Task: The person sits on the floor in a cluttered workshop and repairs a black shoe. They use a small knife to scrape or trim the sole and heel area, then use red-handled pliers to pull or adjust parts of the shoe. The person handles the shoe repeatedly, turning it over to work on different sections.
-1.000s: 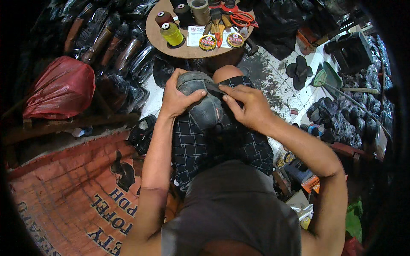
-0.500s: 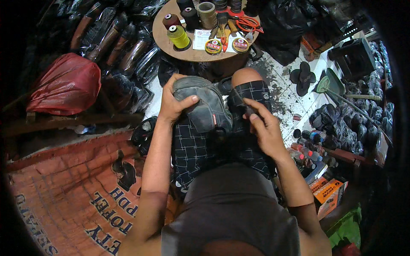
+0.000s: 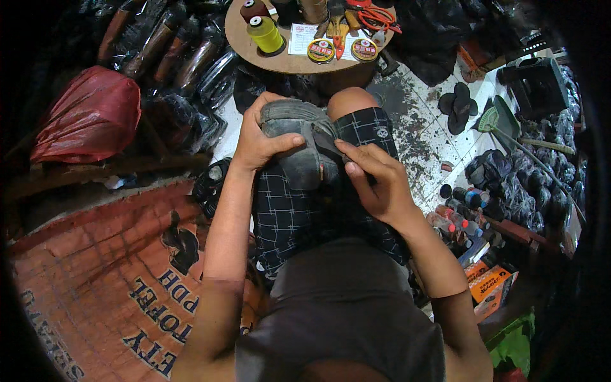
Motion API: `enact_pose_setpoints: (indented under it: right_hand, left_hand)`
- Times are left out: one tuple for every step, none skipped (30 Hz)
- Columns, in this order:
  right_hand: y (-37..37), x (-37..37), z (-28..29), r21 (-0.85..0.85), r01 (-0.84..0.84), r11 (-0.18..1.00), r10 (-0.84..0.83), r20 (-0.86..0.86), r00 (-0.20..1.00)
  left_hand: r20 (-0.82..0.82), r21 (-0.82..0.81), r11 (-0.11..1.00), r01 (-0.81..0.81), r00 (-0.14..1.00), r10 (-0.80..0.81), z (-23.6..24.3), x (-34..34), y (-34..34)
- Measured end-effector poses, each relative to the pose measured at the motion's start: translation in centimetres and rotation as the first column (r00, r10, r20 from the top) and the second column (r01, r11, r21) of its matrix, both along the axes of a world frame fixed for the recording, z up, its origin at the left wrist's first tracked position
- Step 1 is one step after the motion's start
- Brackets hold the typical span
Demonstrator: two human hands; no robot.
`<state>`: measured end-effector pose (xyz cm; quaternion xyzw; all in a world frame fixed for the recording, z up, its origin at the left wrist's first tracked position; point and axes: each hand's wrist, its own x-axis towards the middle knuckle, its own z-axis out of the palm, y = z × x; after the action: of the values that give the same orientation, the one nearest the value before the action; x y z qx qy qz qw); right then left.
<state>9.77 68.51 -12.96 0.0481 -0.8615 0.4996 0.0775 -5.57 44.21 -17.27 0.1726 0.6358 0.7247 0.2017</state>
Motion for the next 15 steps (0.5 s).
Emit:
enact_pose_setpoints:
  right_hand:
    - [0.1,0.0,0.0,0.003,0.001,1.000,-0.001,-0.015,1.000]
    - [0.1,0.0,0.0,-0.003,0.001,1.000,-0.001,-0.018,1.000]
    - [0.1,0.0,0.1,-0.001,0.000,1.000,0.000,0.011,1.000]
    - [0.0,0.0,0.2,-0.009,-0.003,1.000,0.004,0.052,0.999]
    - [0.0,-0.1,0.4,-0.017,-0.006,1.000,0.007,0.092,0.996]
    - [0.0,-0.2,0.5,0.002,-0.002,1.000,0.002,0.095,0.995]
    - [0.0,-0.3,0.8,0.022,-0.001,1.000,-0.002,0.095,0.995]
    - [0.1,-0.4,1.0,0.024,0.008,1.000,-0.010,0.100,0.995]
    - [0.4,-0.5,1.3,0.047,-0.007,0.999,0.003,0.090,0.996]
    - [0.7,-0.6,1.7,0.053,-0.019,0.998,0.014,0.088,0.996]
    - [1.0,-0.7,1.9,0.051,-0.046,0.998,0.041,0.090,0.995]
    - [1.5,-0.8,2.2,0.070,-0.050,0.996,0.042,0.108,0.993]
    - [1.8,-0.9,2.4,0.081,-0.068,0.994,0.057,0.129,0.990]
    - [1.9,-1.1,2.4,0.077,-0.064,0.995,0.054,0.134,0.989]
    - [1.9,-1.3,2.4,0.077,-0.057,0.995,0.046,0.138,0.989]
  left_hand:
    - [0.003,-0.005,1.000,0.005,1.000,-0.005,0.0,-0.1,0.1]
    - [0.005,0.001,1.000,0.013,1.000,-0.013,0.0,-0.2,0.3]
    - [0.020,0.015,1.000,0.010,1.000,-0.010,-0.1,-0.3,0.4]
    - [0.019,0.012,1.000,0.009,1.000,-0.009,-0.1,-0.3,0.6]
    - [0.016,0.009,1.000,0.008,1.000,-0.008,-0.1,-0.4,0.6]
    - [0.011,0.007,1.000,0.006,1.000,-0.006,-0.1,-0.5,0.7]
    - [0.005,-0.005,1.000,0.008,1.000,-0.008,-0.1,-0.5,0.7]
    - [-0.002,-0.015,1.000,0.011,1.000,-0.011,0.0,-0.6,0.8]
    - [-0.007,-0.023,1.000,0.015,1.000,-0.015,0.0,-0.6,0.8]
    - [-0.013,-0.020,1.000,0.021,1.000,-0.021,0.1,-0.6,0.9]
    - [-0.019,-0.018,1.000,0.025,1.000,-0.025,0.1,-0.5,1.0]
    - [-0.026,-0.018,0.999,0.032,0.999,-0.032,0.2,-0.5,1.2]
    - [-0.031,-0.030,0.999,0.020,0.999,-0.021,0.4,-0.5,1.4]
    - [-0.037,-0.041,0.999,0.007,0.999,-0.009,0.5,-0.4,1.5]
    - [-0.049,-0.045,0.999,-0.004,0.999,0.001,0.6,-0.4,1.7]
